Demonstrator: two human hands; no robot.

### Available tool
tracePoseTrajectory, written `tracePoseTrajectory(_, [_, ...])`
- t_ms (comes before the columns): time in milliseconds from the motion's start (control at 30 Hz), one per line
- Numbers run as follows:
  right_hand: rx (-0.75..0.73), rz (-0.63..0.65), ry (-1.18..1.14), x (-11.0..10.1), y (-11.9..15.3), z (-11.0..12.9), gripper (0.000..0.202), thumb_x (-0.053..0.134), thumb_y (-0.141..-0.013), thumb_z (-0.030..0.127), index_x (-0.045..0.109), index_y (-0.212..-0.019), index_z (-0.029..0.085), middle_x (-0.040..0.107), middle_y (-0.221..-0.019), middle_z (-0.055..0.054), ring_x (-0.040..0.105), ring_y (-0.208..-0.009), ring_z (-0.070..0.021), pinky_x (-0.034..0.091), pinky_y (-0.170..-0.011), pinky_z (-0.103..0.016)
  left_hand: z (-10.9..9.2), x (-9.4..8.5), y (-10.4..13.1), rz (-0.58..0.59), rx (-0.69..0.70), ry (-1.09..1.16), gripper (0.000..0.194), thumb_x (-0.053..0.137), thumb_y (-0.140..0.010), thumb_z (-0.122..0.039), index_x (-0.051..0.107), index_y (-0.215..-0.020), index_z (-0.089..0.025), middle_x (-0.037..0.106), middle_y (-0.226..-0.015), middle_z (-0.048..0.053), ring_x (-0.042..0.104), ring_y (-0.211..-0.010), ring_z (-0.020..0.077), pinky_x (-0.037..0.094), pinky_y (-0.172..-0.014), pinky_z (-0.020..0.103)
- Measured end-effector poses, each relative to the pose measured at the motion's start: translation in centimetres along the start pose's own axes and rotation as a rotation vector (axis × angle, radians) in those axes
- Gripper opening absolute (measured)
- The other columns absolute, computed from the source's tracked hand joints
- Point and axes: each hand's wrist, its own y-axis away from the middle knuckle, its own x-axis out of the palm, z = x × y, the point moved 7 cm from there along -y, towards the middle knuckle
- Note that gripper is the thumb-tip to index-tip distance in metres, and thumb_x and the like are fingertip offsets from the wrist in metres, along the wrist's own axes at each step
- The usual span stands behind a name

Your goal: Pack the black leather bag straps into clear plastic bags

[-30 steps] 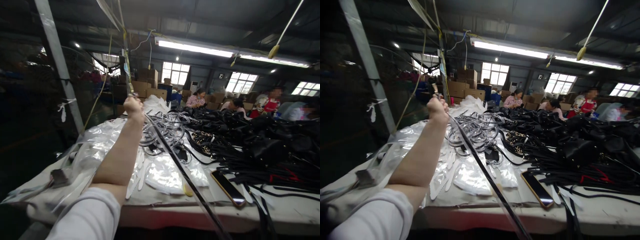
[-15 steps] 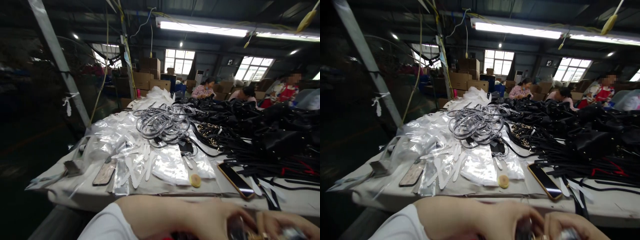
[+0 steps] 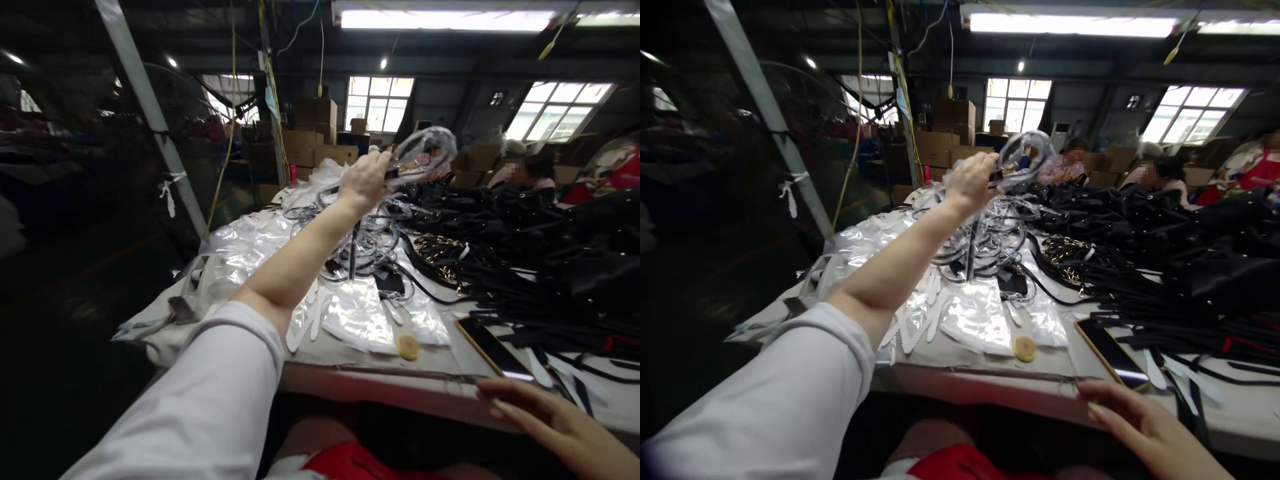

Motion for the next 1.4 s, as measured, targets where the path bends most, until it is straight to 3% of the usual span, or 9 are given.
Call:
tracePoseTrajectory(133, [-0.063, -0.082, 0.113, 2.9, -2.9, 0.0, 0.038, 0.065, -0.078, 0.055, 0.077, -0.100, 0.026, 0.077, -0.106, -0.008, 0.071, -0.102, -0.0337, 0.056, -0.093, -0.045, 1.5, 5.2, 3.7, 0.119, -0.061, -0.156, 0.075, 0.064, -0.087, -0.028, 0.027, -0.149, -0.006, 0.024, -0.155, 0.023, 0.017, -0.147, 0.0393, 0.016, -0.120, 0.054])
tracePoseTrajectory(233, [-0.179, -0.171, 0.263, 6.2, -4.6, -1.4, 0.037, 0.058, -0.086, 0.048, 0.072, -0.107, 0.022, 0.074, -0.111, -0.012, 0.069, -0.101, -0.0320, 0.055, -0.093, -0.047, -1.7, 8.8, 12.7, 0.201, 0.112, -0.069, 0.052, 0.051, -0.094, -0.023, 0.038, -0.143, -0.011, 0.035, -0.153, 0.017, 0.031, -0.143, 0.0295, 0.026, -0.119, 0.048])
tracePoseTrajectory(333, [-0.331, -0.267, 0.431, 9.3, -5.9, -2.6, 0.044, 0.053, -0.090, 0.044, 0.064, -0.125, 0.019, 0.063, -0.130, -0.017, 0.060, -0.119, -0.0336, 0.046, -0.103, -0.050, -3.4, 11.6, 22.4, 0.309, 0.083, 0.080, 0.035, 0.049, -0.093, -0.018, 0.055, -0.127, -0.013, 0.053, -0.140, 0.015, 0.049, -0.130, 0.0255, 0.041, -0.111, 0.044])
tracePoseTrajectory(433, [-0.378, -0.307, 0.626, 11.5, -7.3, -3.5, 0.054, 0.053, -0.091, 0.046, 0.054, -0.138, 0.019, 0.050, -0.146, -0.019, 0.047, -0.133, -0.0372, 0.041, -0.107, -0.054, -3.9, 12.4, 29.9, 0.339, -0.073, 0.222, 0.023, 0.052, -0.092, -0.020, 0.063, -0.112, -0.017, 0.063, -0.126, 0.012, 0.059, -0.117, 0.0230, 0.049, -0.103, 0.039])
tracePoseTrajectory(567, [-0.377, -0.341, 0.785, 11.8, -8.7, -2.9, 0.047, 0.053, -0.090, 0.041, 0.062, -0.130, 0.018, 0.049, -0.147, -0.020, 0.040, -0.137, -0.0431, 0.038, -0.106, -0.059, -5.0, 9.8, 36.1, 0.245, -0.215, 0.379, 0.021, 0.048, -0.092, -0.017, 0.066, -0.102, -0.021, 0.070, -0.110, 0.009, 0.065, -0.103, 0.0195, 0.054, -0.094, 0.034])
tracePoseTrajectory(733, [-0.398, -0.239, 0.550, 12.5, -10.6, 1.4, 0.032, 0.048, -0.093, 0.036, 0.069, -0.111, 0.018, 0.069, -0.113, -0.016, 0.065, -0.104, -0.0333, 0.050, -0.092, -0.047, -6.7, 7.1, 39.2, 0.167, -0.219, 0.493, 0.017, 0.052, -0.088, -0.013, 0.064, -0.097, -0.019, 0.071, -0.093, 0.008, 0.067, -0.084, 0.0176, 0.056, -0.077, 0.028])
tracePoseTrajectory(933, [-0.448, -0.126, 0.439, 18.2, -14.4, 6.0, 0.031, 0.054, -0.092, 0.034, 0.068, -0.117, 0.025, 0.071, -0.099, -0.008, 0.066, -0.089, -0.0258, 0.050, -0.082, -0.037, -6.3, 7.0, 40.0, 0.165, -0.236, 0.532, 0.011, 0.053, -0.086, -0.011, 0.061, -0.091, -0.016, 0.070, -0.088, 0.008, 0.065, -0.081, 0.0170, 0.053, -0.074, 0.026])
tracePoseTrajectory(1100, [-0.376, -0.158, 0.337, 20.4, -17.2, 5.6, 0.028, 0.068, -0.077, 0.035, 0.072, -0.099, 0.019, 0.068, -0.090, -0.009, 0.064, -0.084, -0.0275, 0.050, -0.079, -0.038, -5.6, 6.5, 40.4, 0.135, -0.263, 0.533, 0.010, 0.053, -0.086, -0.012, 0.061, -0.091, -0.016, 0.069, -0.086, 0.008, 0.064, -0.079, 0.0165, 0.051, -0.073, 0.026])
tracePoseTrajectory(1400, [-0.261, -0.149, 0.115, 18.3, -18.6, 4.6, 0.035, 0.054, -0.084, 0.052, 0.065, -0.071, 0.020, 0.068, -0.072, -0.007, 0.061, -0.069, -0.0248, 0.046, -0.066, -0.036, -5.6, 6.6, 40.6, 0.107, -0.281, 0.552, 0.010, 0.052, -0.087, -0.013, 0.060, -0.090, -0.017, 0.069, -0.085, 0.007, 0.064, -0.078, 0.0159, 0.051, -0.072, 0.026])
